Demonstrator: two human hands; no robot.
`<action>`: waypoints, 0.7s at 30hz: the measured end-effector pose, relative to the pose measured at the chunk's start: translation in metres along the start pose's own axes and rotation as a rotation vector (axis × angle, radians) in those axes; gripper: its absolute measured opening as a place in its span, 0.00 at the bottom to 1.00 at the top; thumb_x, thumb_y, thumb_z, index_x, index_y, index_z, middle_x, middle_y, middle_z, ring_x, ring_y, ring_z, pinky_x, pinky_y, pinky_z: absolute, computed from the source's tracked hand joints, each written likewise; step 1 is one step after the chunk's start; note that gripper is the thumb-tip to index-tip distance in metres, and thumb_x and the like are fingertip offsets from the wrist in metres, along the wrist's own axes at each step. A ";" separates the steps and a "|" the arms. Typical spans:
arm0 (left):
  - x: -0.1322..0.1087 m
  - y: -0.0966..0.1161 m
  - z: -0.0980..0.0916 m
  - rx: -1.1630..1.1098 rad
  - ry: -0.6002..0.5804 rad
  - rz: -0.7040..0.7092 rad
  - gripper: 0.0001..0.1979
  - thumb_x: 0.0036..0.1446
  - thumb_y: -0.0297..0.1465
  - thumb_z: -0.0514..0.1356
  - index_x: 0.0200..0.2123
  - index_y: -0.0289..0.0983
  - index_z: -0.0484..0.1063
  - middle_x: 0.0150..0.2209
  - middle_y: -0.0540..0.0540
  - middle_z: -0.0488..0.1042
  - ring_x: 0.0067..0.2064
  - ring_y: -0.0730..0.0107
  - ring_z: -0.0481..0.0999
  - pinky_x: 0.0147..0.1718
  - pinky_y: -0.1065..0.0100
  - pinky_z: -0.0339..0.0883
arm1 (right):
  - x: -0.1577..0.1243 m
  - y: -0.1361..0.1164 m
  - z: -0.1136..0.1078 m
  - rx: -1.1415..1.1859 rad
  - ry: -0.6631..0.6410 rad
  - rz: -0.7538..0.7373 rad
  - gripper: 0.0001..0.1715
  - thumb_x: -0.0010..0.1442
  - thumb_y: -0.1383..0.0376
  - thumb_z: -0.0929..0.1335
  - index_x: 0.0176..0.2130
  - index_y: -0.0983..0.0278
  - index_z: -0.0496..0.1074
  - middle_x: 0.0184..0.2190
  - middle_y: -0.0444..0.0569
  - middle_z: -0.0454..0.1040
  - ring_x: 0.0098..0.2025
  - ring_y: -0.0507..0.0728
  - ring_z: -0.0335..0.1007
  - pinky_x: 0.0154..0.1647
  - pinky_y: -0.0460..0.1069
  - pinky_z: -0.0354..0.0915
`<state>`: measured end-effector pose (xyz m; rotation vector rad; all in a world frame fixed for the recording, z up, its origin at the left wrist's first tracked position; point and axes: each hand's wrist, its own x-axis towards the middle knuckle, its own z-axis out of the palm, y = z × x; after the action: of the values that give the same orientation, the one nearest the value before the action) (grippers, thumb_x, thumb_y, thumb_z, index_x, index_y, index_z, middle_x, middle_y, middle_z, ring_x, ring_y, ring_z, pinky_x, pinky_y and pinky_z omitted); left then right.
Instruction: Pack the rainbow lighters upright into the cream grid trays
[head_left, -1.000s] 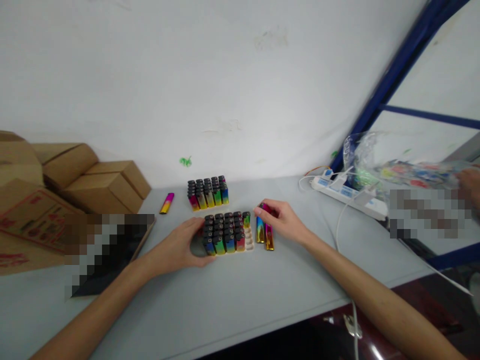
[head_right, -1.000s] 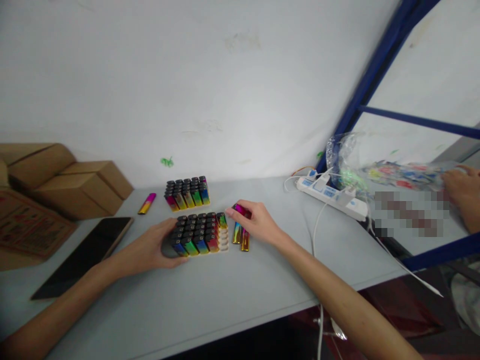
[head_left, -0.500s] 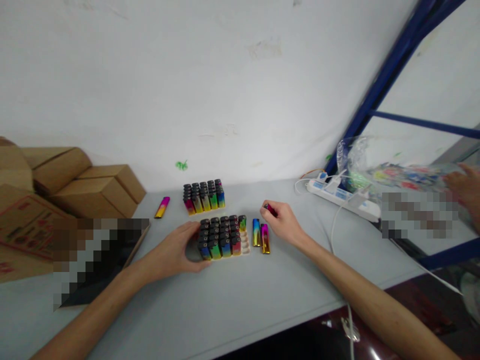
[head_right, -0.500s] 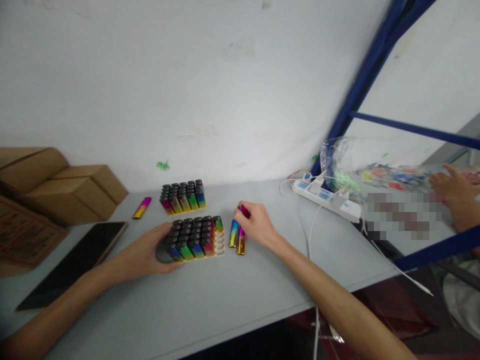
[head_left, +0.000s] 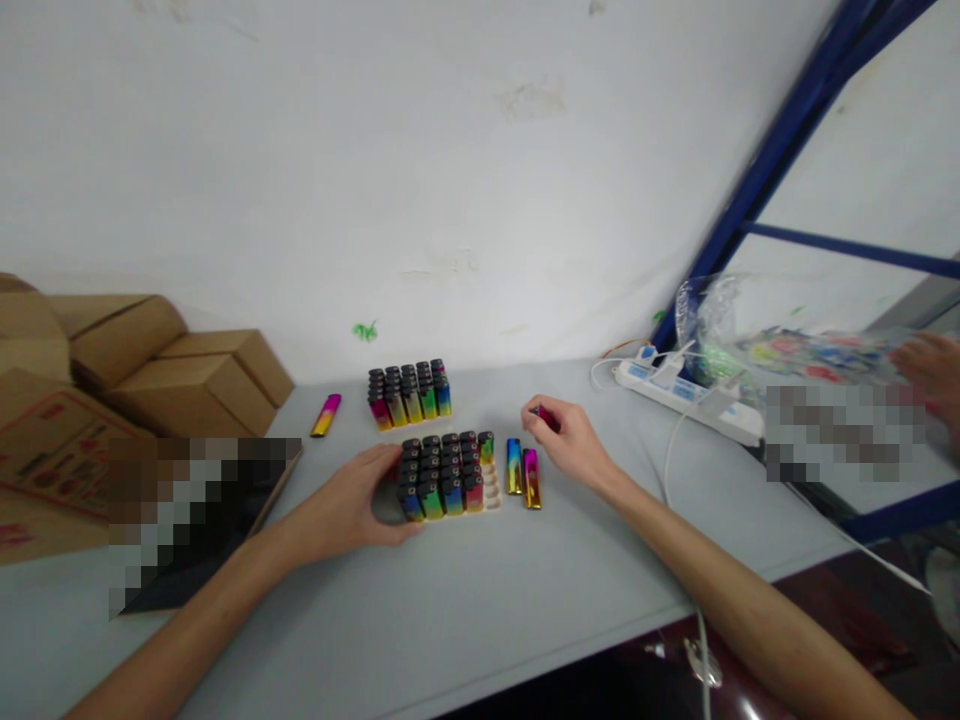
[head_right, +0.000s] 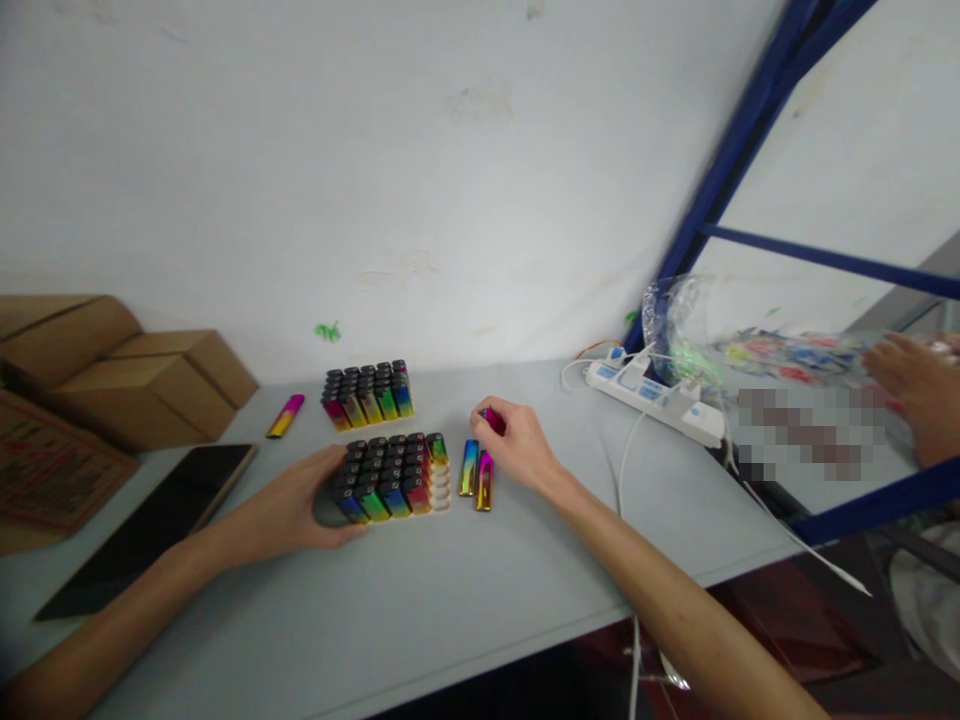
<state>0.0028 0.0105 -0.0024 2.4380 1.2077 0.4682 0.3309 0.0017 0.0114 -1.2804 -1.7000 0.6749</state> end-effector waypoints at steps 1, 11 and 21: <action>0.000 -0.001 0.001 -0.001 -0.001 -0.004 0.31 0.45 0.44 0.74 0.50 0.39 0.73 0.52 0.37 0.81 0.53 0.44 0.81 0.56 0.49 0.76 | 0.000 0.000 0.000 0.016 0.003 -0.003 0.12 0.61 0.59 0.65 0.31 0.62 0.71 0.24 0.41 0.66 0.26 0.52 0.59 0.30 0.48 0.55; 0.001 0.001 -0.001 0.002 -0.011 -0.008 0.29 0.45 0.46 0.72 0.48 0.39 0.73 0.49 0.39 0.81 0.50 0.45 0.81 0.53 0.52 0.76 | -0.003 -0.006 0.002 -0.003 -0.064 -0.019 0.13 0.67 0.58 0.65 0.44 0.63 0.76 0.21 0.37 0.62 0.24 0.52 0.57 0.29 0.48 0.54; 0.000 0.008 -0.003 0.013 -0.016 -0.011 0.25 0.47 0.47 0.72 0.43 0.38 0.72 0.44 0.42 0.80 0.45 0.49 0.81 0.49 0.56 0.75 | -0.002 0.004 0.005 0.270 -0.221 -0.060 0.21 0.73 0.49 0.67 0.52 0.62 0.74 0.43 0.50 0.75 0.39 0.55 0.74 0.38 0.50 0.74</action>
<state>0.0069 0.0069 0.0041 2.4404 1.2207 0.4383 0.3286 0.0014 0.0049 -0.9909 -1.7447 1.0026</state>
